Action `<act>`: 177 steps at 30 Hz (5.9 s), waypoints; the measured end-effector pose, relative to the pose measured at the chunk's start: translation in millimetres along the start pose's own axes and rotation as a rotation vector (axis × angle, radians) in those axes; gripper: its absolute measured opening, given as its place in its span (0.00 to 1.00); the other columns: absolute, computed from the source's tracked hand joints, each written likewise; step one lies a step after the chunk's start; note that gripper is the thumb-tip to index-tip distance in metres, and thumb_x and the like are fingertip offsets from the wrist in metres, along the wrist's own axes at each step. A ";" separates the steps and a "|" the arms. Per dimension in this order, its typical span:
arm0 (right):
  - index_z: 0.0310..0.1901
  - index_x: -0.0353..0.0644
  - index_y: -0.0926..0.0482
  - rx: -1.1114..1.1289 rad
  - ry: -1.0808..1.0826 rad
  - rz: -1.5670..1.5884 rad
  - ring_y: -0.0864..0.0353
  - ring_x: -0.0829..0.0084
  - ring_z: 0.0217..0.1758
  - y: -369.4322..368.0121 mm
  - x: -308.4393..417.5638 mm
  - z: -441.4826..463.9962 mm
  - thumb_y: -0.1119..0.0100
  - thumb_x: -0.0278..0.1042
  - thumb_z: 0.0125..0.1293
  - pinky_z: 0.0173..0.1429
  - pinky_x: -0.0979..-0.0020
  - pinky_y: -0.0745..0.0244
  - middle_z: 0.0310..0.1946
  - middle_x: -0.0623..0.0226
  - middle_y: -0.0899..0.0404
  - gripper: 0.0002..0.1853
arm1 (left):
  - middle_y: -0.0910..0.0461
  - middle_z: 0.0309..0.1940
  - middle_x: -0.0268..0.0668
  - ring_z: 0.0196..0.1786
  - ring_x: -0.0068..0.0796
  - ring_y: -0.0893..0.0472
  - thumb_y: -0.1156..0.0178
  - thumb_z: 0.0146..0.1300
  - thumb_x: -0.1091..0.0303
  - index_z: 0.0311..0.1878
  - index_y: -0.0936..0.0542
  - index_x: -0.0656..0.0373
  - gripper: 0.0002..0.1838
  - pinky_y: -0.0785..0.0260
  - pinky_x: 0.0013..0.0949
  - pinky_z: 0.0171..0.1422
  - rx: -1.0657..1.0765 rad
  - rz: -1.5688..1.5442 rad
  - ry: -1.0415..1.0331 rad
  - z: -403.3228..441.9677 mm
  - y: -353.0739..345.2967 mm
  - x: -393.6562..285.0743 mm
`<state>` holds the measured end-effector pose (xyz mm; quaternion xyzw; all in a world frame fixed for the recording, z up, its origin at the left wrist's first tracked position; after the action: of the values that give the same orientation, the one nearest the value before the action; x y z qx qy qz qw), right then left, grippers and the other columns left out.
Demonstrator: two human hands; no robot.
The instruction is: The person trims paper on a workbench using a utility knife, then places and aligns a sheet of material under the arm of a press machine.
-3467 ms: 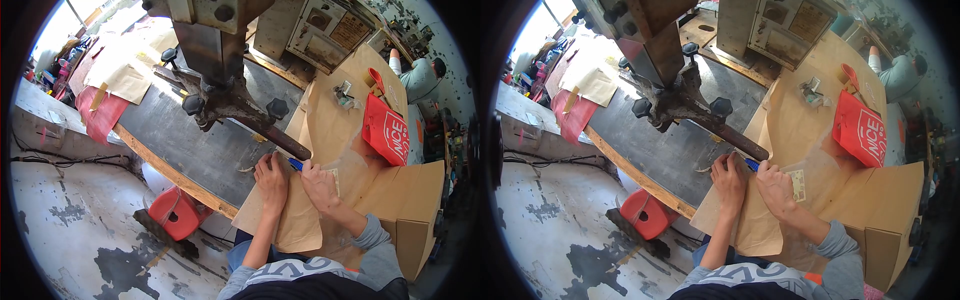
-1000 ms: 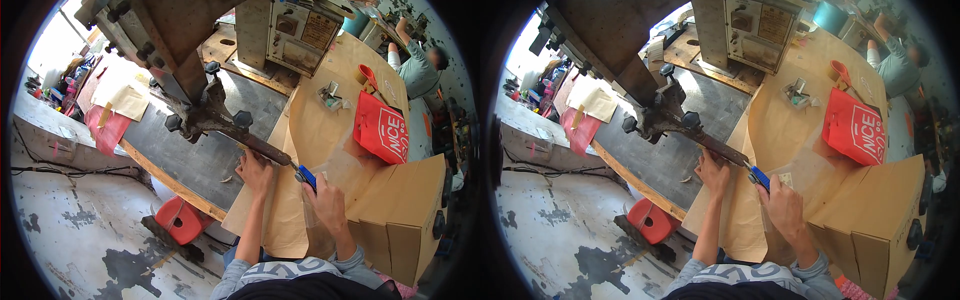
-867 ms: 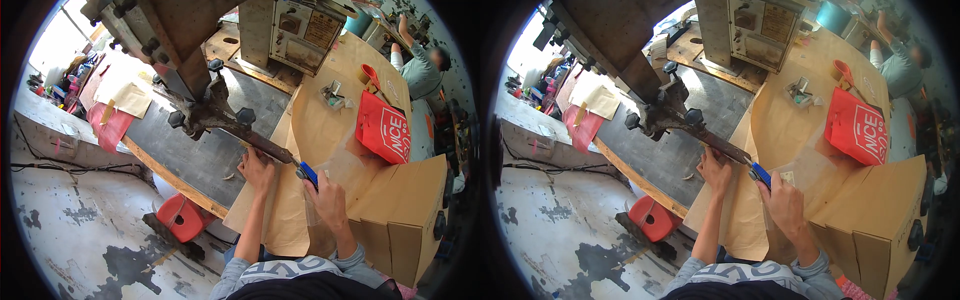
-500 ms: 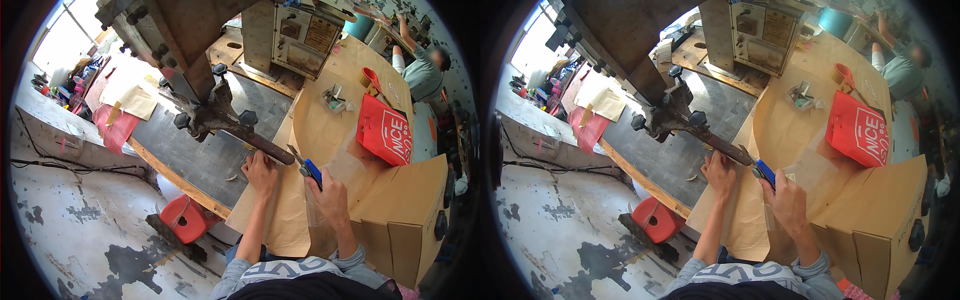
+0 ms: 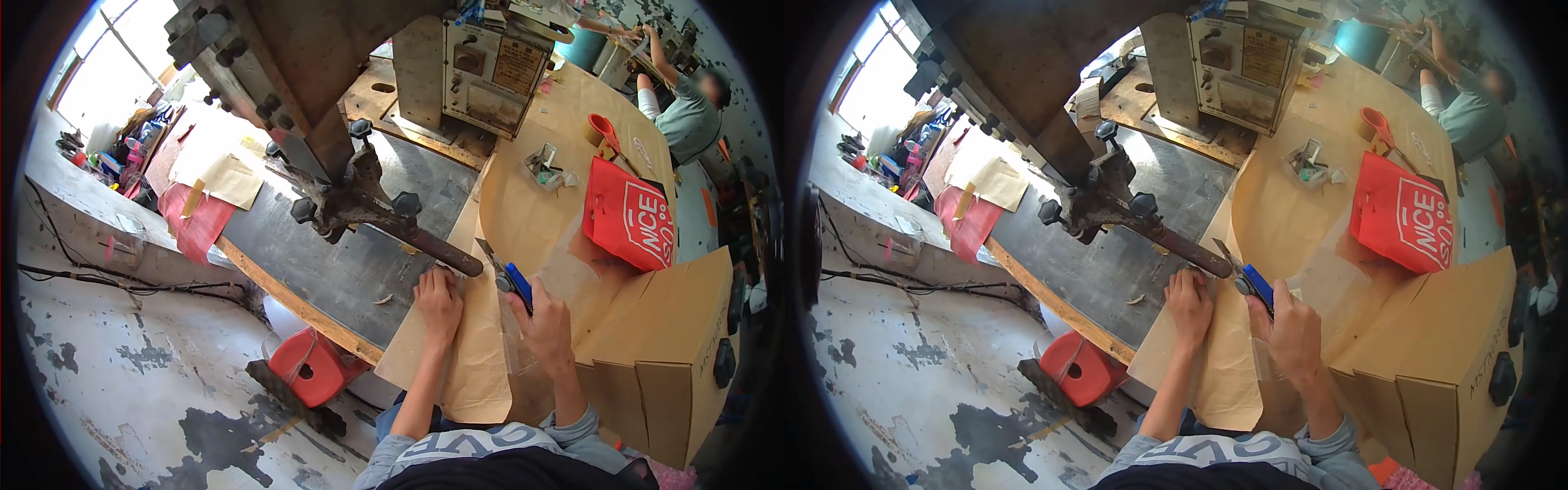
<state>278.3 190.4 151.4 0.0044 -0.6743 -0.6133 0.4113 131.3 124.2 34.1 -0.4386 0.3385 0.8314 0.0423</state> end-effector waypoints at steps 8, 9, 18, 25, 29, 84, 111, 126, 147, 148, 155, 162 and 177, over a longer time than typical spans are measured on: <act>0.34 0.37 0.30 -0.023 -0.027 -0.014 0.22 0.49 0.24 0.6 -18.4 -2.6 0.42 0.44 0.64 0.26 0.57 0.31 0.21 0.51 0.24 0.16 | 0.28 0.40 0.42 0.45 0.42 0.26 0.47 0.53 0.83 0.38 0.26 0.60 0.10 0.37 0.40 0.49 0.121 -0.136 0.146 -30.8 25.1 11.0; 0.34 0.37 0.30 -0.001 -0.031 -0.021 0.22 0.49 0.24 -1.5 -17.8 -3.1 0.42 0.44 0.64 0.26 0.57 0.31 0.21 0.51 0.24 0.16 | 0.28 0.43 0.42 0.46 0.42 0.26 0.46 0.54 0.82 0.40 0.25 0.60 0.10 0.37 0.41 0.51 0.157 -0.011 0.106 -24.9 26.9 11.1; 0.33 0.39 0.30 0.201 0.073 -0.197 0.21 0.52 0.24 -15.2 -1.6 -3.5 0.43 0.47 0.64 0.25 0.59 0.28 0.20 0.53 0.23 0.17 | 0.29 0.47 0.43 0.53 0.43 0.30 0.41 0.55 0.73 0.52 0.27 0.60 0.19 0.39 0.45 0.55 0.090 0.210 0.078 3.4 17.6 7.1; 0.32 0.44 0.30 0.211 0.178 -0.624 0.18 0.67 0.21 -52.7 18.5 3.0 0.45 0.51 0.64 0.23 0.68 0.25 0.20 0.62 0.22 0.18 | 0.28 0.43 0.46 0.47 0.47 0.29 0.41 0.55 0.74 0.47 0.27 0.62 0.15 0.38 0.45 0.51 0.227 0.070 0.109 13.6 8.5 34.1; 0.32 0.44 0.30 0.192 0.179 -0.726 0.18 0.70 0.21 -66.9 20.8 8.2 0.45 0.51 0.63 0.23 0.71 0.25 0.19 0.64 0.23 0.17 | 0.29 0.43 0.46 0.47 0.47 0.29 0.41 0.55 0.75 0.48 0.27 0.62 0.15 0.38 0.44 0.51 0.172 0.116 0.070 10.4 11.3 25.8; 0.32 0.42 0.29 0.371 0.131 -0.744 0.17 0.60 0.24 -72.1 1.9 12.9 0.43 0.48 0.63 0.26 0.63 0.25 0.20 0.59 0.20 0.16 | 0.31 0.47 0.44 0.50 0.40 0.29 0.48 0.55 0.76 0.53 0.26 0.56 0.20 0.35 0.41 0.52 0.240 0.156 -0.034 2.3 22.7 24.6; 0.32 0.42 0.32 0.286 0.179 -0.716 0.18 0.60 0.24 -79.6 1.3 6.4 0.45 0.47 0.64 0.25 0.64 0.24 0.21 0.57 0.22 0.16 | 0.29 0.55 0.35 0.56 0.33 0.31 0.42 0.56 0.71 0.53 0.27 0.58 0.20 0.39 0.39 0.58 0.246 0.241 -0.077 1.4 19.0 16.4; 0.33 0.38 0.33 0.305 0.136 -0.523 0.19 0.52 0.23 -99.5 -41.8 -4.2 0.47 0.47 0.66 0.25 0.57 0.25 0.20 0.52 0.23 0.18 | 0.29 0.54 0.35 0.55 0.32 0.29 0.44 0.57 0.73 0.53 0.26 0.59 0.19 0.37 0.37 0.57 0.246 0.201 -0.066 2.0 18.0 18.5; 0.33 0.41 0.31 0.047 0.204 -0.336 0.20 0.56 0.22 -96.7 -46.5 -7.9 0.45 0.49 0.64 0.24 0.60 0.25 0.20 0.57 0.24 0.17 | 0.26 0.45 0.46 0.51 0.46 0.28 0.42 0.57 0.73 0.57 0.33 0.66 0.24 0.34 0.42 0.56 0.161 0.046 -0.015 6.8 22.4 18.3; 0.33 0.41 0.31 0.053 0.185 -0.325 0.20 0.55 0.22 -93.3 -48.9 -11.0 0.44 0.49 0.64 0.24 0.60 0.26 0.20 0.57 0.23 0.17 | 0.27 0.45 0.46 0.51 0.46 0.28 0.42 0.56 0.72 0.56 0.32 0.67 0.23 0.35 0.42 0.55 0.158 0.081 -0.053 8.7 22.7 16.8; 0.33 0.41 0.30 0.097 0.122 -0.344 0.19 0.53 0.24 -76.9 -40.0 -21.7 0.43 0.48 0.63 0.26 0.57 0.26 0.22 0.55 0.22 0.17 | 0.26 0.43 0.50 0.47 0.49 0.26 0.40 0.54 0.70 0.45 0.27 0.64 0.15 0.33 0.47 0.49 0.208 0.164 0.049 19.8 10.5 22.5; 0.33 0.42 0.30 0.121 0.039 -0.385 0.19 0.55 0.24 -72.9 -26.6 -22.5 0.41 0.48 0.61 0.26 0.58 0.26 0.19 0.57 0.22 0.17 | 0.23 0.34 0.55 0.41 0.60 0.24 0.42 0.55 0.67 0.42 0.26 0.69 0.16 0.31 0.53 0.46 0.609 0.037 0.177 44.8 -14.1 49.9; 0.31 0.43 0.31 0.206 0.144 -0.432 0.19 0.58 0.21 -81.5 -4.2 -22.3 0.41 0.47 0.61 0.22 0.62 0.26 0.18 0.59 0.24 0.16 | 0.24 0.39 0.53 0.44 0.54 0.26 0.45 0.58 0.71 0.44 0.24 0.67 0.13 0.34 0.49 0.50 0.374 -0.054 0.128 31.0 4.1 41.1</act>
<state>253.0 154.0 79.4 0.2338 -0.6858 -0.6130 0.3150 82.9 130.3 17.0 -0.4840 0.4773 0.7230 0.1238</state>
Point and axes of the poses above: each hand's wrist, its own z-axis towards the middle knuckle, its own y-axis out of the back of the hand, x = y × z, the point moved 7 cm from there along z, towards the middle knuckle
